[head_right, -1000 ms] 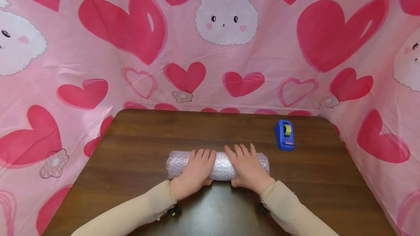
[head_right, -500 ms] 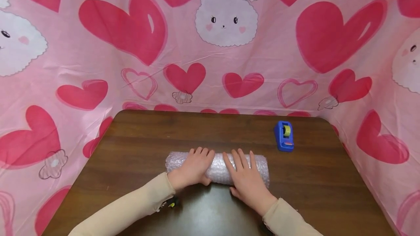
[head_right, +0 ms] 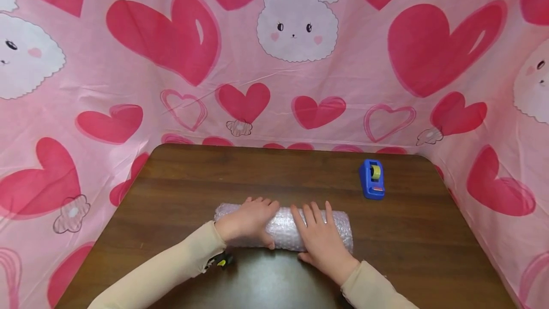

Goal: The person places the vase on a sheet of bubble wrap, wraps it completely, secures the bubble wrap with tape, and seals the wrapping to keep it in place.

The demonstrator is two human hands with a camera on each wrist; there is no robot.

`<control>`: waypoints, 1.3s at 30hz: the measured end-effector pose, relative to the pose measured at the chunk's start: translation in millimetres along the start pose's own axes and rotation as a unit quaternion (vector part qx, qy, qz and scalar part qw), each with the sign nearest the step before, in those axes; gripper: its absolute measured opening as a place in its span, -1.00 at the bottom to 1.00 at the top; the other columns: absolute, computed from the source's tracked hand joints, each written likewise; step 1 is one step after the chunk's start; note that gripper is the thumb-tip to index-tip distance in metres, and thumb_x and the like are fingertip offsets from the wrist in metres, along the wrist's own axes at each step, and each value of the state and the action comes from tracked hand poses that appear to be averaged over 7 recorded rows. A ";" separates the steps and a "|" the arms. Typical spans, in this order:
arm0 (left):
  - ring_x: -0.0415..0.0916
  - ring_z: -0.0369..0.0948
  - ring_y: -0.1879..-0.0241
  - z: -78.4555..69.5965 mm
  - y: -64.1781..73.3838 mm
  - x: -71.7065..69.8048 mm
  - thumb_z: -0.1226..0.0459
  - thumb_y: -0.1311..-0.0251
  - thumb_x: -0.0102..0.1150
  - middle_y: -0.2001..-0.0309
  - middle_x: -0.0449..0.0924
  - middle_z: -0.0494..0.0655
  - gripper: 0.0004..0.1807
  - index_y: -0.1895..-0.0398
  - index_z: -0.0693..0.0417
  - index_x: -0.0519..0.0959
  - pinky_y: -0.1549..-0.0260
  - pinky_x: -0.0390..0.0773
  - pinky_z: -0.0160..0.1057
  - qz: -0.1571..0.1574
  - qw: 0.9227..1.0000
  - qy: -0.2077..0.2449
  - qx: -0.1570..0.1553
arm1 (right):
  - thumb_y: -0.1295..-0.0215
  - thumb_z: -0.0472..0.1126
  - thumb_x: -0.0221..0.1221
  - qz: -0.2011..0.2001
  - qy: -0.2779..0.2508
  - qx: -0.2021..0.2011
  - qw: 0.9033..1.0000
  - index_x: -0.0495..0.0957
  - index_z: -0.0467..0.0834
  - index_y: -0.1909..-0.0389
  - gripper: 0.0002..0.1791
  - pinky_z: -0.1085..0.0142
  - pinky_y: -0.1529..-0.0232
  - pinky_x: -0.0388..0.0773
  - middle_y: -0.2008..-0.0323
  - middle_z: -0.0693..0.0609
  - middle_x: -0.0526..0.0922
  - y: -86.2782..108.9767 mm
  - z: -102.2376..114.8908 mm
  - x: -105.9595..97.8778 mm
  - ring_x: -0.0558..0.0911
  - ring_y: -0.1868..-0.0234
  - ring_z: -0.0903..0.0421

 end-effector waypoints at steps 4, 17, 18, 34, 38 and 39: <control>0.56 -0.08 -0.11 2.1 1.0 -1.6 -0.21 0.16 0.65 -0.08 0.65 -0.09 -0.13 -0.17 -0.02 0.51 -0.15 0.48 0.15 -0.001 1.000 0.018 -0.013 | 0.34 0.32 0.66 -0.005 -0.005 0.002 1.000 0.30 -0.25 -0.46 0.34 -0.44 -0.26 0.29 -0.18 -0.28 0.50 -4.3 -1.9 0.5 0.52 -0.20 -0.30; 0.40 -0.10 0.00 8.6 7.0 4.9 -0.25 0.22 0.65 0.00 0.45 -0.08 -0.05 -0.19 -0.09 0.39 0.15 0.37 -0.06 -0.096 0.995 0.016 -0.019 | 0.34 0.33 0.65 0.028 -0.010 0.006 1.000 0.34 -0.23 -0.38 0.28 -0.45 -0.22 0.33 -0.14 -0.25 0.55 -19.3 -8.3 -7.2 0.56 -0.16 -0.29; 0.40 -0.09 -0.01 8.6 7.2 4.0 -0.26 0.22 0.64 0.00 0.45 -0.07 -0.06 -0.18 -0.09 0.39 0.14 0.38 -0.05 -0.104 0.994 0.011 -0.019 | 0.35 0.32 0.66 0.029 -0.009 0.008 1.000 0.35 -0.23 -0.37 0.26 -0.45 -0.22 0.33 -0.13 -0.24 0.56 -20.8 -9.2 -7.4 0.56 -0.15 -0.28; 0.53 -0.04 -0.15 -3.2 20.6 18.6 -0.17 -0.35 0.22 -0.14 0.57 0.06 -0.30 -0.32 0.15 0.47 -0.06 0.51 0.09 -0.199 0.966 -0.167 0.010 | 0.29 0.12 0.69 0.064 -0.064 0.029 0.995 0.41 -0.20 -0.32 0.11 -0.46 -0.22 0.34 -0.09 -0.19 0.63 -38.1 -25.6 -8.7 0.59 -0.10 -0.30; 0.48 0.00 -0.26 -6.6 19.7 24.7 -0.29 -0.29 0.18 -0.29 0.51 0.14 -0.06 -0.47 0.22 0.36 -0.19 0.46 0.16 -0.187 0.961 -0.203 -0.004 | 0.28 0.12 0.67 0.080 -0.075 0.031 0.993 0.41 -0.19 -0.32 0.09 -0.47 -0.22 0.32 -0.09 -0.19 0.62 -41.7 -28.1 -10.0 0.57 -0.13 -0.31; 0.47 0.00 -0.27 -6.9 19.5 26.0 -0.35 -0.23 0.20 -0.30 0.50 0.14 0.01 -0.48 0.22 0.34 -0.19 0.46 0.17 -0.187 0.959 -0.211 -0.005 | 0.27 0.13 0.67 0.083 -0.077 0.030 0.993 0.41 -0.19 -0.32 0.09 -0.47 -0.23 0.32 -0.10 -0.19 0.62 -42.1 -28.4 -10.0 0.57 -0.14 -0.31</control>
Point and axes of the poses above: each hand's wrist, its own y-axis away from the middle knuckle, its own x-axis out of the palm, z = x × y, the point moved 1 cm from there along -y, towards the middle knuckle
